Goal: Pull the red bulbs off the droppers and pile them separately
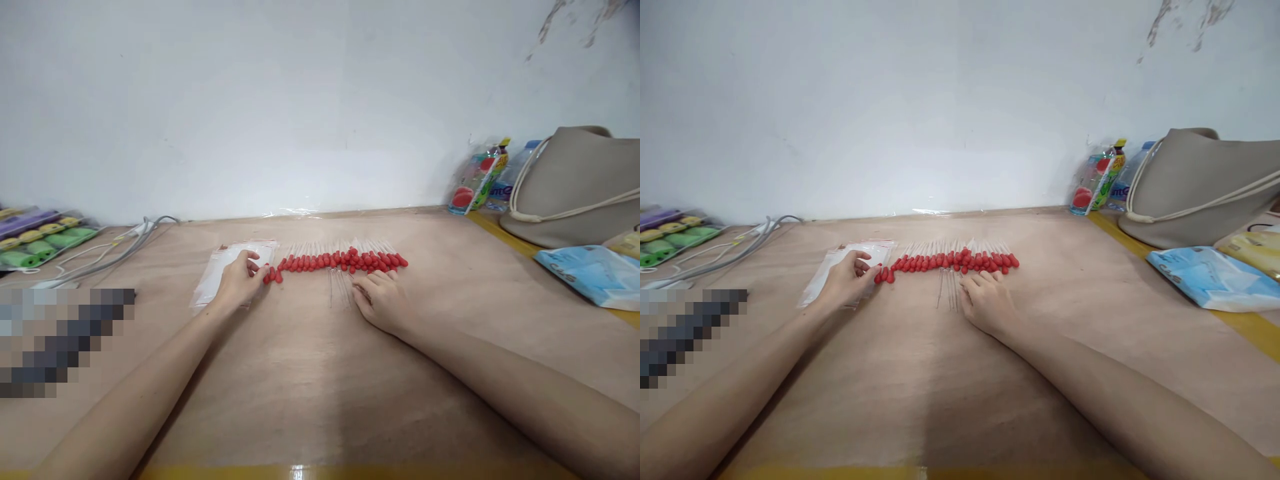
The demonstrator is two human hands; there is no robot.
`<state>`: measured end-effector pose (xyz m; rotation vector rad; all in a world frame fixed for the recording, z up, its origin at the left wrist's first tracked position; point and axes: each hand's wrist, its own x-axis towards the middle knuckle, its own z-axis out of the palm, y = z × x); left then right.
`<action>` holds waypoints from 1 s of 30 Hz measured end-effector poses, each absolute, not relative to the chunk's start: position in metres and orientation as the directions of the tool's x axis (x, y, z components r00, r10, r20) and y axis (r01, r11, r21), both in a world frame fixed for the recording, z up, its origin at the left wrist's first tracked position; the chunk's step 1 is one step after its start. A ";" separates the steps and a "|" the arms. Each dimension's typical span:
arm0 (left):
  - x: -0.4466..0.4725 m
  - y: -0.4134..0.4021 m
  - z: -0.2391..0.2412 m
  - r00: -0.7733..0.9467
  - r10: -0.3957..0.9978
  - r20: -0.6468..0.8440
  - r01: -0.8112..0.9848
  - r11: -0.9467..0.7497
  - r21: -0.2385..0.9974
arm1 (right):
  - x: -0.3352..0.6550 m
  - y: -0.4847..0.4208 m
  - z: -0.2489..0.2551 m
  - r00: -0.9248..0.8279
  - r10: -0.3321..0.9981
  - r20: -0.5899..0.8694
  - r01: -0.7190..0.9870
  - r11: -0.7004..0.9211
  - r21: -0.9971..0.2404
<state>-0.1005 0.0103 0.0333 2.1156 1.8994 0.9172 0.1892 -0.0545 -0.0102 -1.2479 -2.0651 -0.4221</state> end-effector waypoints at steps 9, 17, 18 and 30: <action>-0.084 0.007 0.029 0.205 0.808 0.553 0.898 -0.379 0.222 | 0.186 -0.063 -0.002 -0.390 0.688 0.611 0.843 0.534 -0.064; -0.015 0.016 0.034 0.482 0.661 0.575 0.758 -0.644 0.106 | 0.185 -0.065 0.000 -0.392 0.710 0.585 0.839 0.537 -0.089; -0.003 0.018 0.036 0.509 0.650 0.564 0.740 -0.665 0.100 | 0.185 -0.065 0.000 -0.391 0.707 0.589 0.837 0.540 -0.092; 0.075 0.038 0.039 0.457 0.740 0.493 0.812 -0.573 0.109 | 0.188 -0.067 0.001 -0.386 0.697 0.605 0.831 0.547 -0.101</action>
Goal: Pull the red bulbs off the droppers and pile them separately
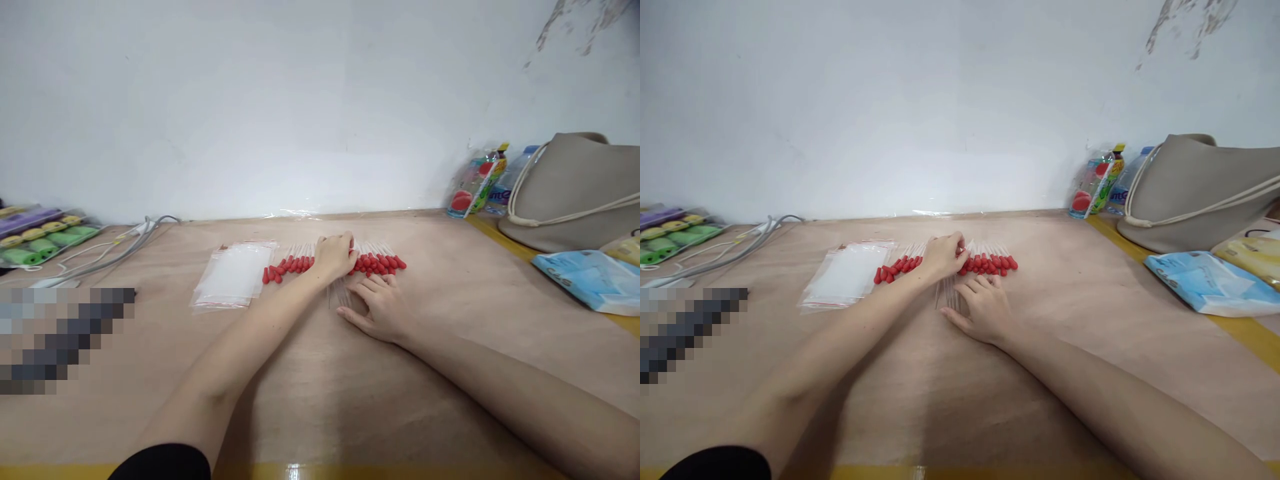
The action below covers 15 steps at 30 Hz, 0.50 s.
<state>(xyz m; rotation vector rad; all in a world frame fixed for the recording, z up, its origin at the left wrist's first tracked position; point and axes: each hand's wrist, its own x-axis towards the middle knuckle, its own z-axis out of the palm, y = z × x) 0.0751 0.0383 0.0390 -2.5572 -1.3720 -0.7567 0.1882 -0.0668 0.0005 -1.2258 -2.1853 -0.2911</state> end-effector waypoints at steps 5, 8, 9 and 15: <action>0.071 0.036 0.041 0.261 0.766 0.587 0.816 -0.500 0.289 | 0.188 -0.068 0.001 -0.361 0.698 0.619 0.831 0.541 -0.126; 0.051 0.021 0.042 0.131 0.741 0.659 0.752 -0.507 0.420 | 0.189 -0.066 -0.002 -0.287 0.691 0.664 0.829 0.526 -0.190; 0.041 0.013 0.040 0.123 0.725 0.678 0.742 -0.521 0.423 | 0.190 -0.065 -0.003 -0.249 0.677 0.693 0.827 0.521 -0.212; -0.025 -0.037 0.020 0.271 0.701 0.659 0.674 -0.627 0.390 | 0.195 -0.062 -0.004 -0.143 0.512 0.847 0.798 0.566 -0.207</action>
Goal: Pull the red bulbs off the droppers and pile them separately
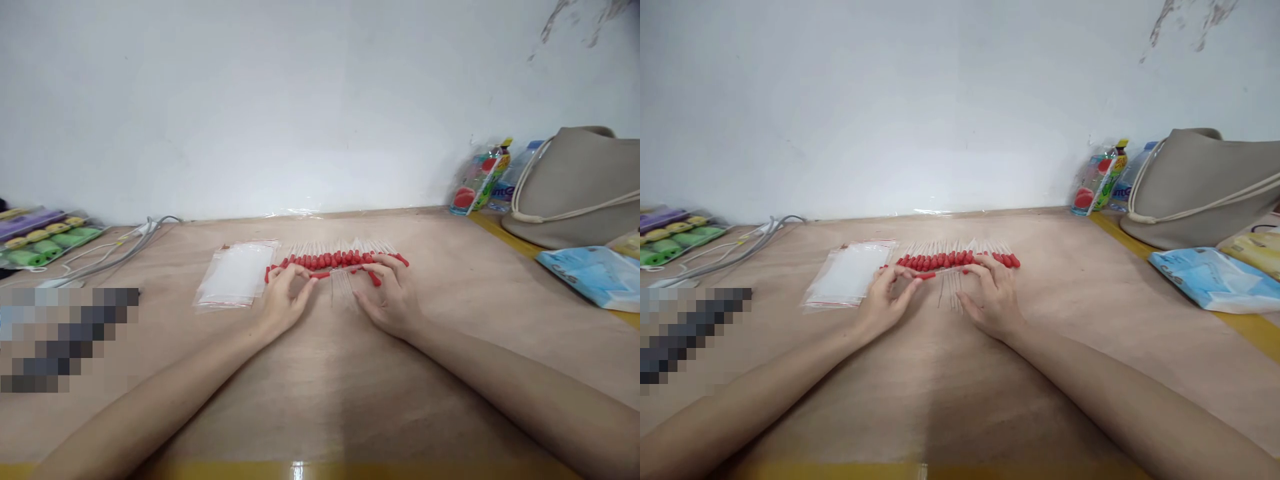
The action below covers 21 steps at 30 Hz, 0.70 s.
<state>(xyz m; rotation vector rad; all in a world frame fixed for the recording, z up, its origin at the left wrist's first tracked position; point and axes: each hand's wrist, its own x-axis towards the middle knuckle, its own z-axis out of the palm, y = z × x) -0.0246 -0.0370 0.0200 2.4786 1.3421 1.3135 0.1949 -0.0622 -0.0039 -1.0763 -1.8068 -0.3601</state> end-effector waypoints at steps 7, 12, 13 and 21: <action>-0.034 -0.052 0.012 0.443 0.579 0.684 0.578 -0.768 0.276 | 0.194 -0.064 -0.003 -0.490 0.504 0.711 0.728 0.685 0.016; -0.029 -0.055 0.012 0.445 0.573 0.689 0.567 -0.775 0.279 | 0.195 -0.061 -0.008 -0.512 0.487 0.707 0.700 0.714 0.015; -0.029 -0.055 0.013 0.447 0.572 0.687 0.568 -0.775 0.276 | 0.194 -0.060 -0.008 -0.511 0.483 0.711 0.695 0.719 0.010; -0.016 -0.052 0.010 0.631 0.501 0.592 0.546 -0.829 0.120 | 0.193 -0.061 -0.006 -0.551 0.467 0.692 0.632 0.775 -0.019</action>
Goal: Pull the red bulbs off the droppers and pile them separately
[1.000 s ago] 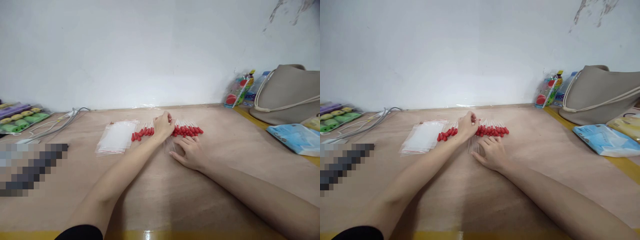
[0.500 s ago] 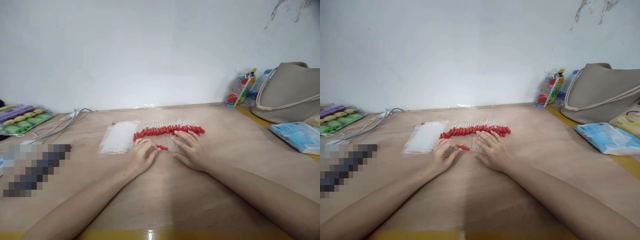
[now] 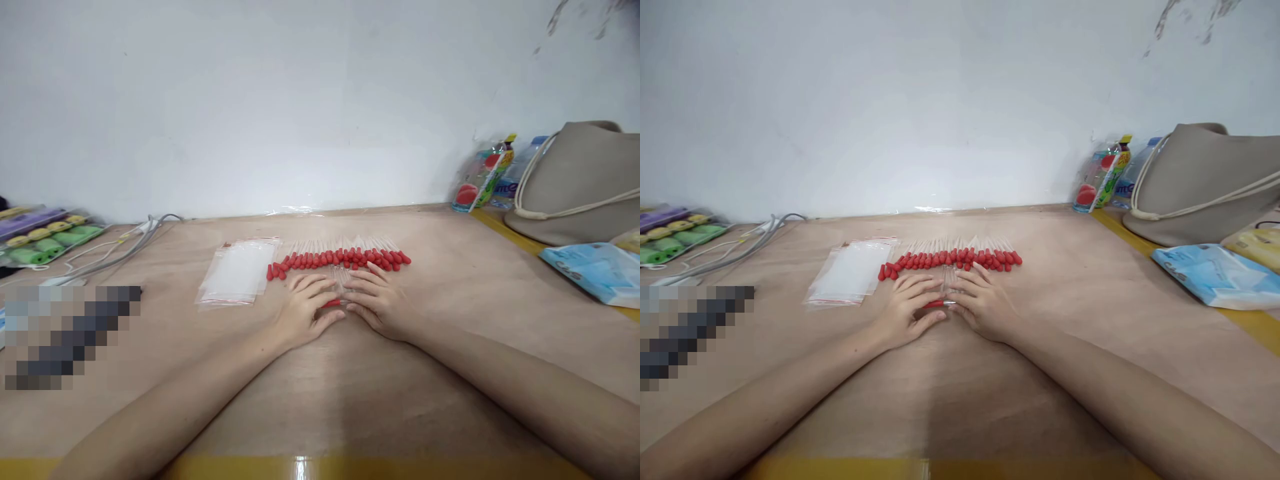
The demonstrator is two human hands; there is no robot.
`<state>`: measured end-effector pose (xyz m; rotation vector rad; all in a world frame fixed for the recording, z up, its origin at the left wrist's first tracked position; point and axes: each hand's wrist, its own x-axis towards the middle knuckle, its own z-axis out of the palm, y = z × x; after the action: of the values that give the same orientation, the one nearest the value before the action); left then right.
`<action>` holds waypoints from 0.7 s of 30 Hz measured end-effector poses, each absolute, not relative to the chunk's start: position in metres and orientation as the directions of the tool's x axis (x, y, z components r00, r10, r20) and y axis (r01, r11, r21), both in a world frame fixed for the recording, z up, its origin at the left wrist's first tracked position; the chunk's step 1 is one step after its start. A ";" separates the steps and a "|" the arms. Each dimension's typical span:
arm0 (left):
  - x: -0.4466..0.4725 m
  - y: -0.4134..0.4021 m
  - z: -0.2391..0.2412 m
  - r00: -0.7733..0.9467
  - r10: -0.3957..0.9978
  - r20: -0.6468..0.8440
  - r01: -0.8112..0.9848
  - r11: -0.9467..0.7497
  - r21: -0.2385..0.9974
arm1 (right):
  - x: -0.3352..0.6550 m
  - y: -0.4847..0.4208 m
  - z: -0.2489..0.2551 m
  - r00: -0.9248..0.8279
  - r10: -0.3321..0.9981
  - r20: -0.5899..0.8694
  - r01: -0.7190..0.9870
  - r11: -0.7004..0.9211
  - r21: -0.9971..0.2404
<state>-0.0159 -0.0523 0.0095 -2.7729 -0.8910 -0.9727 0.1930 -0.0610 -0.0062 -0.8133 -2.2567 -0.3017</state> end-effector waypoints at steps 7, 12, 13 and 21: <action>-0.011 -0.050 0.008 0.678 0.463 0.571 0.548 -0.836 0.027 | 0.191 -0.056 -0.016 -0.547 0.372 0.750 0.490 0.869 -0.073; -0.012 -0.054 0.014 0.722 0.501 0.477 0.560 -0.828 0.022 | 0.190 -0.058 -0.017 -0.571 0.364 0.736 0.427 0.897 -0.112; -0.012 -0.054 0.015 0.728 0.510 0.459 0.562 -0.827 0.028 | 0.191 -0.058 -0.017 -0.577 0.360 0.734 0.423 0.900 -0.109; -0.017 -0.056 0.017 0.754 0.515 0.407 0.544 -0.838 0.053 | 0.195 -0.061 -0.019 -0.581 0.328 0.745 0.436 0.898 -0.055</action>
<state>-0.0170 -0.0559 0.0174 -2.8779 -0.8696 -0.6359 0.1954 -0.0609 -0.0189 -0.5441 -2.2388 -0.1693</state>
